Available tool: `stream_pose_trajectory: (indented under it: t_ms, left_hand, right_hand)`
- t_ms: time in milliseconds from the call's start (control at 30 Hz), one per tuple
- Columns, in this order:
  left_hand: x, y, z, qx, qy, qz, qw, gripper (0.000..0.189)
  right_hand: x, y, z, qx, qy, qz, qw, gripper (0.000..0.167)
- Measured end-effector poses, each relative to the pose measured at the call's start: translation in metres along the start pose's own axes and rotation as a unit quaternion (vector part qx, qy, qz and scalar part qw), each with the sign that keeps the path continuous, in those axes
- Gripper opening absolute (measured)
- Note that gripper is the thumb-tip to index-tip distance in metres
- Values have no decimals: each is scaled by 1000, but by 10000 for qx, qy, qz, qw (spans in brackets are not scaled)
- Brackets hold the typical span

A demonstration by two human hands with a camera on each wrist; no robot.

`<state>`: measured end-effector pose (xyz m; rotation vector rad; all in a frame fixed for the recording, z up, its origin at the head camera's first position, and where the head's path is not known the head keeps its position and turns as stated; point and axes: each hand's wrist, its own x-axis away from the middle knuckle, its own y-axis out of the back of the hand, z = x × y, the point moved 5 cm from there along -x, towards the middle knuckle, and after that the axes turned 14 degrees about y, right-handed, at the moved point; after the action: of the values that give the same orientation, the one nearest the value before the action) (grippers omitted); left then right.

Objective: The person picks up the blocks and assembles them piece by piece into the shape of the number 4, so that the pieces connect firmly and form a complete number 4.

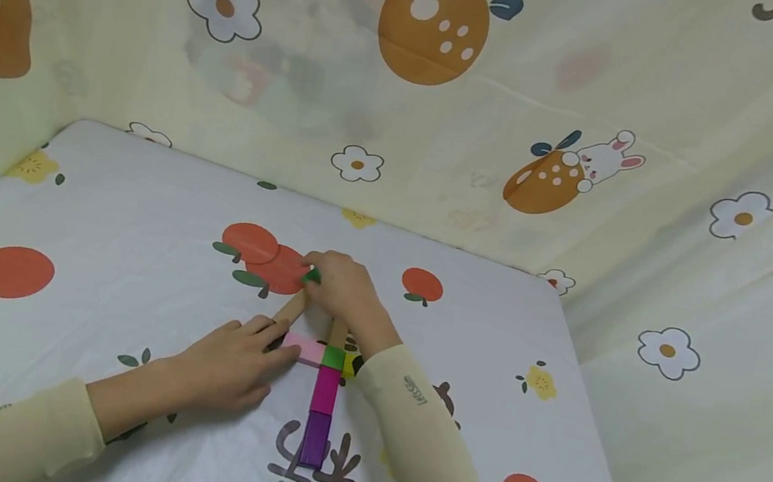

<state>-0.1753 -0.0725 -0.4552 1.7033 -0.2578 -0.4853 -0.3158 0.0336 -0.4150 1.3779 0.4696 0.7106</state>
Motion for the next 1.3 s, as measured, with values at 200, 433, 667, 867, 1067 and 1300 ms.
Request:
stream_pose_trajectory:
  t_ms: [200,433,667,867,1067,1300]
  left_hand:
    - [0,0,0,-73,-41,-80,9999,51]
    - [1,3,-1,-85,-39,-79,9999,52]
    - [1,3,0,-123,-35,-72,9999,53]
    - [1,2,0,-87,-51,-145,9998,51]
    - [1,3,0,-72,-50,-129,9999,50]
    - [-3,4,1,130,53,180,9997,50]
  right_hand:
    - [1,-4,-7,26,-126,60,9999,40]
    - [-2,-11,-7,43,-149,173,9997,41]
    - [-6,-15,-7,132,-106,186,9997,45]
    - [-5,-13,-5,75,-131,202,9997,43]
    - [-3,-15,-3,-80,-134,324,9994,35]
    - [0,-18,-11,-546,-275,221,9979,41]
